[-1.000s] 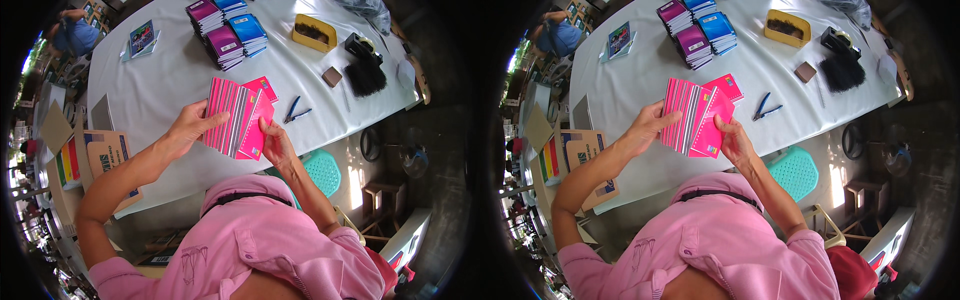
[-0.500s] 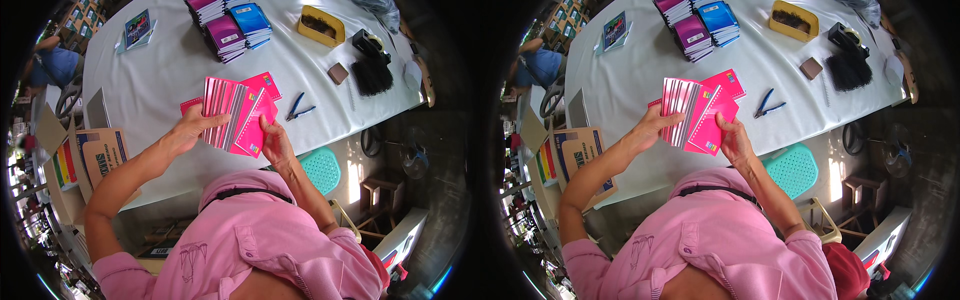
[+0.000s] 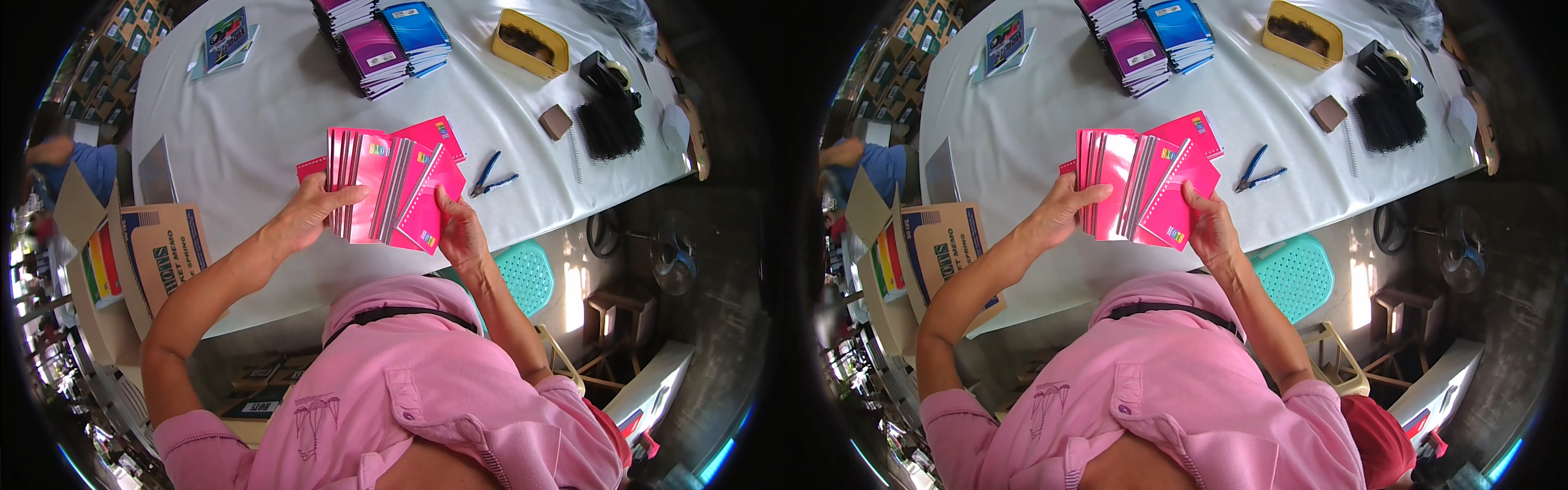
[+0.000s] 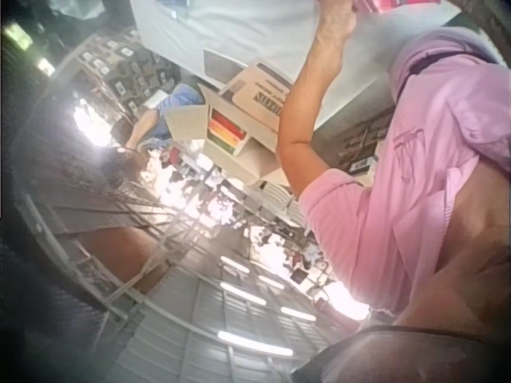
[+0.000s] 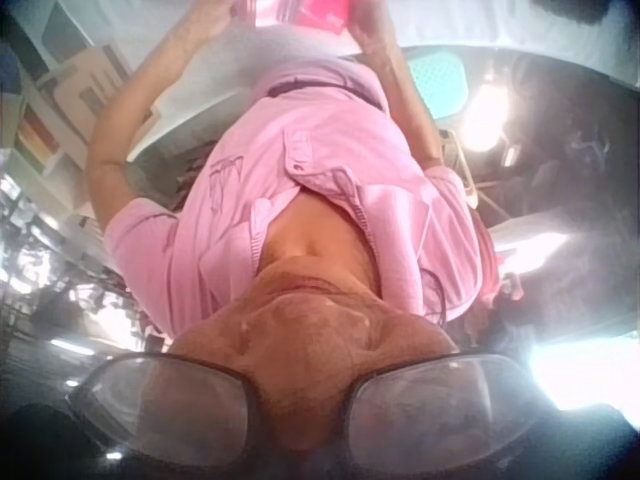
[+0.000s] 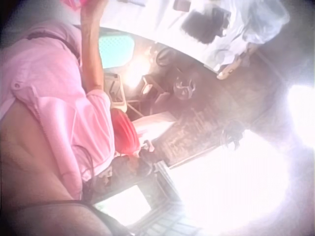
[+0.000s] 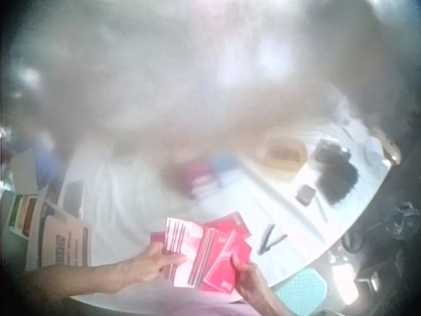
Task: The person uses pliers to remove the metal spiral binding from a stack of purple notebooks. They then take pink notebooks from a cardboard box, separate them, and insert new spiral bindings into the holes of the covers. The person works at a white table in a room with stacked boxes and other workers in the background.
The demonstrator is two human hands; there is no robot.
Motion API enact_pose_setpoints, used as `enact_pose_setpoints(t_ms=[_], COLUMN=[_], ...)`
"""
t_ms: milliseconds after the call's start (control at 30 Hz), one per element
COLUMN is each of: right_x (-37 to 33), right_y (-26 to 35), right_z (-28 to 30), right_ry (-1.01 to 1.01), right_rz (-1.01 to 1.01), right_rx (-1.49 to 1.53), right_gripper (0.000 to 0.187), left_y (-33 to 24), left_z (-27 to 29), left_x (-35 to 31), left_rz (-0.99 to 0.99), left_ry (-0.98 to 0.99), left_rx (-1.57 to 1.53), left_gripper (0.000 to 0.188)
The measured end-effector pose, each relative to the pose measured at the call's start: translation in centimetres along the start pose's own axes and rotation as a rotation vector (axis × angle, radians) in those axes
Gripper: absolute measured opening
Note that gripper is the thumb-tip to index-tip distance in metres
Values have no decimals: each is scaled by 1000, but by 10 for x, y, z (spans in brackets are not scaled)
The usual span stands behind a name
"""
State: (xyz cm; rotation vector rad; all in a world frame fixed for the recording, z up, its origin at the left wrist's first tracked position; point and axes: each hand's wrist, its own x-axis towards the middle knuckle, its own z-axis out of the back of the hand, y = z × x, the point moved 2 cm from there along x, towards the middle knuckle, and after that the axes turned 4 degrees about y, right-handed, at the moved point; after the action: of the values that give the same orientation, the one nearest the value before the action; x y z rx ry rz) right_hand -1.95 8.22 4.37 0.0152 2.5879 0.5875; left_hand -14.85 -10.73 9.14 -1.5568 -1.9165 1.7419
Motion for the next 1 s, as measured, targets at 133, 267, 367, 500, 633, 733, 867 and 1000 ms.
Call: enact_pose_setpoints(t_ms=[133,267,367,500,633,733,867,1000], right_x=[0,1,2,1,2,-1,5,5], right_y=[0,-5,-9,-7,4,29,55,61], right_z=[0,-1,-5,-8,10,30,62,56], right_ry=[13,32,36,60,64,69,48,46], right_rz=[-40,-65,-33,-30,11,82,171,154], right_rx=[11,9,-20,-36,68,206,289,257], right_gripper=[43,43,43,42,39,37,36,35], left_y=[-3,-4,-6,-1,-8,-7,22,68], left_z=[0,0,-11,-9,-13,-10,-11,-20], left_x=[-3,0,3,2,-7,-12,-4,22], left_rz=[-19,-62,-107,-88,-86,-236,-449,-606], left_ry=[0,15,15,36,-52,-248,-366,-467], left_rx=[29,148,161,124,-35,-374,-779,-956], left_gripper=[47,46,48,58,60,58,56,54])
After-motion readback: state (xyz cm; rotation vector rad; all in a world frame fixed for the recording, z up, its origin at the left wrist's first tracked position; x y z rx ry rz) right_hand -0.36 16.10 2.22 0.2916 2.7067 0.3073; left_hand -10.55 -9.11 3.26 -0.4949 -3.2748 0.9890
